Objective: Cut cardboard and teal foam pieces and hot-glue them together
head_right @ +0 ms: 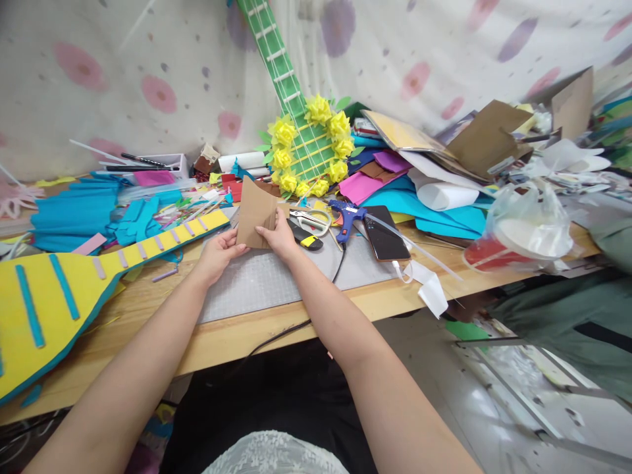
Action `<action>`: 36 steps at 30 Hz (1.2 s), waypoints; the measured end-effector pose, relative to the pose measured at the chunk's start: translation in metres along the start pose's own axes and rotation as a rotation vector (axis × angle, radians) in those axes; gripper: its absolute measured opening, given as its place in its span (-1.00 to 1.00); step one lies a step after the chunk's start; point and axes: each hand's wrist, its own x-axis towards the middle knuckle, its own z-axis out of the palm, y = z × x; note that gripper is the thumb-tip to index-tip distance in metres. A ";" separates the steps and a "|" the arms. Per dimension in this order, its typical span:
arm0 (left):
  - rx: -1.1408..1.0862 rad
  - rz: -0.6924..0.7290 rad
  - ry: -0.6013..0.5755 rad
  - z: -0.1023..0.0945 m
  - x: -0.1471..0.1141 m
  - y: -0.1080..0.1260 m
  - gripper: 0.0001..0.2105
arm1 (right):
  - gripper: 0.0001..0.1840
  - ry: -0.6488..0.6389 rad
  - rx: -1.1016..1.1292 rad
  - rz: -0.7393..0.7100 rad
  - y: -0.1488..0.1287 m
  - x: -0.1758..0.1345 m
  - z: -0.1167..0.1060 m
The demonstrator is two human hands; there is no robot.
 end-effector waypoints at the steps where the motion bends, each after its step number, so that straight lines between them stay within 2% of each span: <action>1: 0.000 0.001 0.002 0.000 0.000 0.000 -0.52 | -0.36 -0.009 0.005 -0.001 0.000 0.000 0.000; 16: 0.005 0.048 0.004 0.002 0.001 -0.001 -0.49 | -0.37 -0.031 0.048 -0.006 -0.002 -0.001 0.000; 36: 0.055 0.033 -0.032 0.004 -0.002 0.003 -0.44 | -0.34 -0.023 -0.043 0.008 -0.001 0.000 -0.001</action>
